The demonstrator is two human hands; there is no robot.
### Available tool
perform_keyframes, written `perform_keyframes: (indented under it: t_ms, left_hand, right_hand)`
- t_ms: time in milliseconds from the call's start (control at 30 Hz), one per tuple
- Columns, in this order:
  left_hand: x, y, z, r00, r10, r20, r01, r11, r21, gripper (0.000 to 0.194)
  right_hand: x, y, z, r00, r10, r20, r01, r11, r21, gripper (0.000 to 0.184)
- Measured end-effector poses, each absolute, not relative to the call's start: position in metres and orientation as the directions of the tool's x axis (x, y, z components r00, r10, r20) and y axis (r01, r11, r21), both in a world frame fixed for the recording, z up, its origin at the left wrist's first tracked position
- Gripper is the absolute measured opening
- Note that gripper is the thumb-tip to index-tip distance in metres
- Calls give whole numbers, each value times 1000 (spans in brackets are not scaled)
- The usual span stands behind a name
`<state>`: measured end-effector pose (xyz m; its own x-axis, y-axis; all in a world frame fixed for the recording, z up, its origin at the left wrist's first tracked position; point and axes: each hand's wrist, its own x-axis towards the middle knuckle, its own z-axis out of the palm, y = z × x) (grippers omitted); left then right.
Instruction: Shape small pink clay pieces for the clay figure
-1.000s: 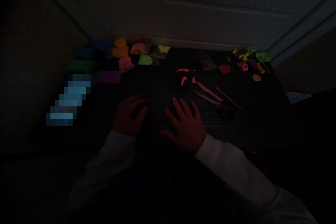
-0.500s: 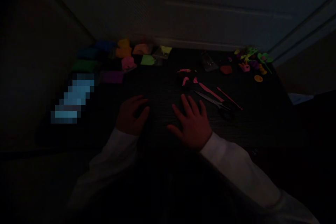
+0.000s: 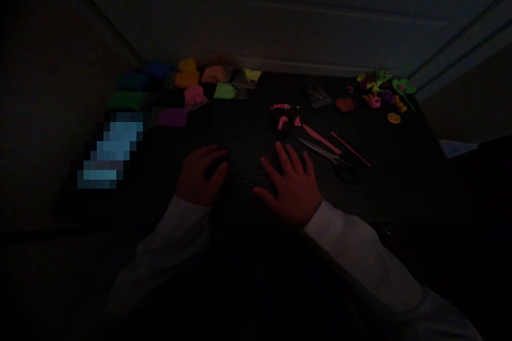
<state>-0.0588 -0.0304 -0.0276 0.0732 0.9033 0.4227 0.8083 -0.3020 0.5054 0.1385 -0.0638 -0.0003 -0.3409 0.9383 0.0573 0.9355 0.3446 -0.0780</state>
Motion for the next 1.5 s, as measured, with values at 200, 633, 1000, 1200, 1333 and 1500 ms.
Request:
perform_keyframes:
  t_ms: [200,633,1000,1200,1333,1500]
  left_hand:
    - [-60,-30,-28,94,902,422,807,-318,498,29]
    - [-59,-31,-27,74,890,449,796,-324,511,28]
    - [-60,-30,-28,87,888,452,794,-336,506,28]
    - [-60,-30,-30,72,890,450,802,-320,504,26]
    - [-59,-30,-29,63,886,460,798,-321,510,26]
    - [-59,-30,-28,78,893,443,799,-322,508,28]
  right_hand:
    - [135,-65,-1,-378,925,37,921,380,-87,60]
    - [157,-50,-1,-327,941,86,937,335,-97,59]
    - [143,-57,0,-370,928,46,928,372,-34,60]
    - [144,-59,-1,-426,904,37,904,427,-27,62]
    - [146,-58,-1,-357,932,61,933,359,-23,61]
    - [147,-59,0,-415,909,28,907,416,-63,61]
